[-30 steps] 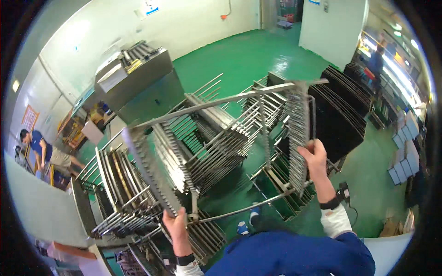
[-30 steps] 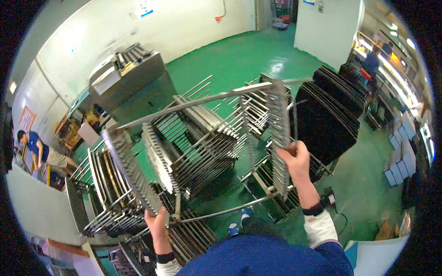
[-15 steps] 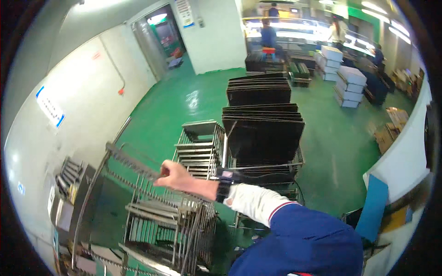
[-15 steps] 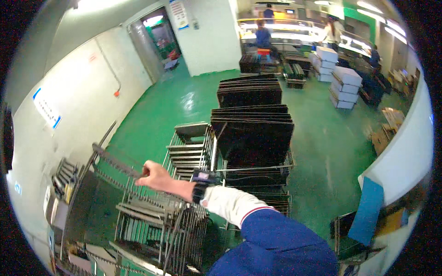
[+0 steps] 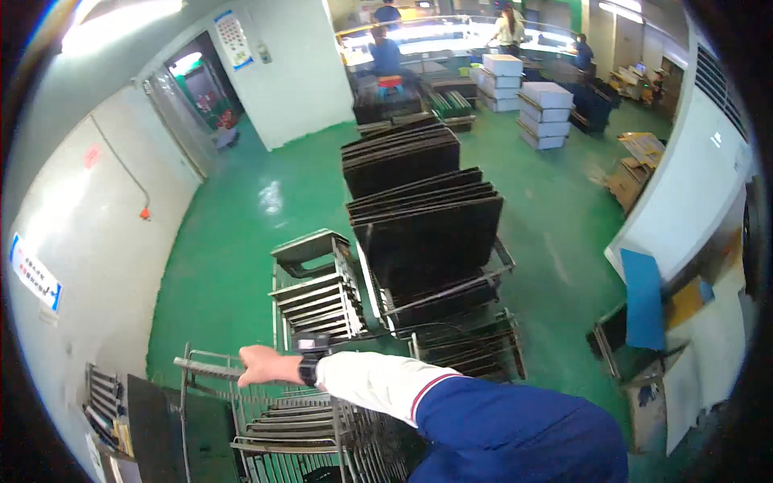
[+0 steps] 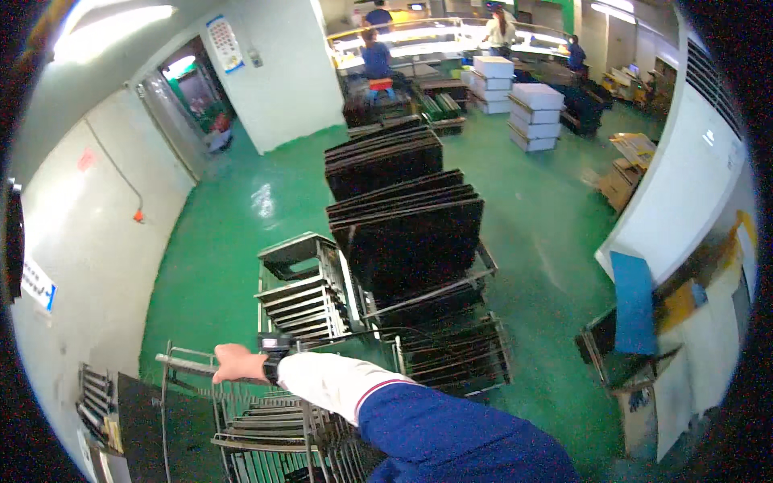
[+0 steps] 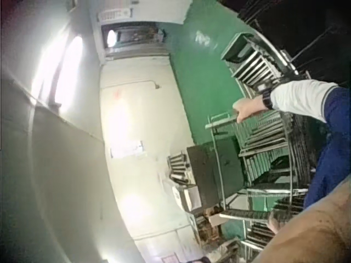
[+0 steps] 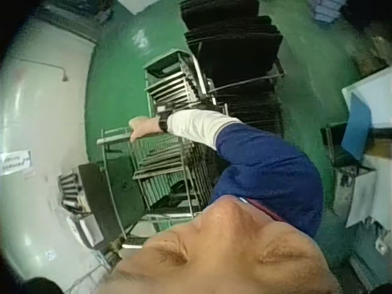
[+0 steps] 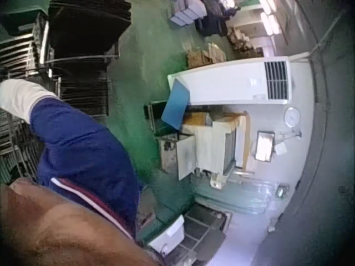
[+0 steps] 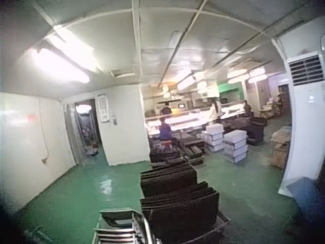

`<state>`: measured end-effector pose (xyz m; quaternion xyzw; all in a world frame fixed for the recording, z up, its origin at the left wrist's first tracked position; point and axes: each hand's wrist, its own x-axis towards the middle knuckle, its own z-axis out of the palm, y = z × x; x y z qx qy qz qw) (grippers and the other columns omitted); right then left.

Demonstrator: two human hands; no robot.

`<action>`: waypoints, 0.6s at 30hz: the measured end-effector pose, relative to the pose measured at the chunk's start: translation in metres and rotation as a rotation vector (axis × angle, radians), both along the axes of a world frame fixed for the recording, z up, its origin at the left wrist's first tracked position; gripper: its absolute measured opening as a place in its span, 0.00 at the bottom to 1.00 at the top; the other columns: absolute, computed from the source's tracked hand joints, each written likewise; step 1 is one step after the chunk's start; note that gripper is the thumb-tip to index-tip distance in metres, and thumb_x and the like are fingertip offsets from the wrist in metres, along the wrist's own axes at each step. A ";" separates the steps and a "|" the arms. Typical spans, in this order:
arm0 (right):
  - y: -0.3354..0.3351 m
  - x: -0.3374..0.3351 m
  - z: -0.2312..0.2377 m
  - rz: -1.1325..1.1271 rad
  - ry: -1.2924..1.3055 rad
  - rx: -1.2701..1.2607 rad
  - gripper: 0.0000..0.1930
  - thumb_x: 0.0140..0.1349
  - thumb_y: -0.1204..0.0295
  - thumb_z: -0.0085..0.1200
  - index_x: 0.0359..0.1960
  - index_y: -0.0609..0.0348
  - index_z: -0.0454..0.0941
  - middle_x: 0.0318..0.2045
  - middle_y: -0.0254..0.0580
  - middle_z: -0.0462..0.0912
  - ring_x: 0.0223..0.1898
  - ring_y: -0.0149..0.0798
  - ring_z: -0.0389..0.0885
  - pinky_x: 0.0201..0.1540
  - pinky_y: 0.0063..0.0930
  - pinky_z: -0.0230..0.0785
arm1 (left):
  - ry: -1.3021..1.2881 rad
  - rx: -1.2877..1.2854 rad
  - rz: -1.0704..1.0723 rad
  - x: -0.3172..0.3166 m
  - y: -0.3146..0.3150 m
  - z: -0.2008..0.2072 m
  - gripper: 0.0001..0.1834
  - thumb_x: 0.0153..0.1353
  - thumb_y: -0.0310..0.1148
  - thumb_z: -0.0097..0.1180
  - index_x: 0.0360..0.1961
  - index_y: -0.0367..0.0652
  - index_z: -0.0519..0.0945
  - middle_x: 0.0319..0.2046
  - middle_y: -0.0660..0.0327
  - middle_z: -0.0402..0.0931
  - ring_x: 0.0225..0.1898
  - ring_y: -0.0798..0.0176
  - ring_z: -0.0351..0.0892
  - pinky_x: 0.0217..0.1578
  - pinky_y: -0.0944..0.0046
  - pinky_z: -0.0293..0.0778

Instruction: Feeding panels into a processing machine and organizing them on specialized metal racks.

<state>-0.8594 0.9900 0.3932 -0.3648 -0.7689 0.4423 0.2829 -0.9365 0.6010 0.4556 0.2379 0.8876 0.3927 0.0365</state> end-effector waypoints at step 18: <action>-0.038 0.018 -0.038 -0.117 -0.067 0.071 0.27 0.42 0.63 0.62 0.39 0.69 0.64 0.28 0.56 0.75 0.33 0.56 0.76 0.35 0.45 0.69 | -0.008 -0.160 -0.290 -0.024 0.079 -0.015 0.28 0.56 0.26 0.53 0.57 0.37 0.60 0.55 0.49 0.60 0.53 0.51 0.63 0.52 0.54 0.62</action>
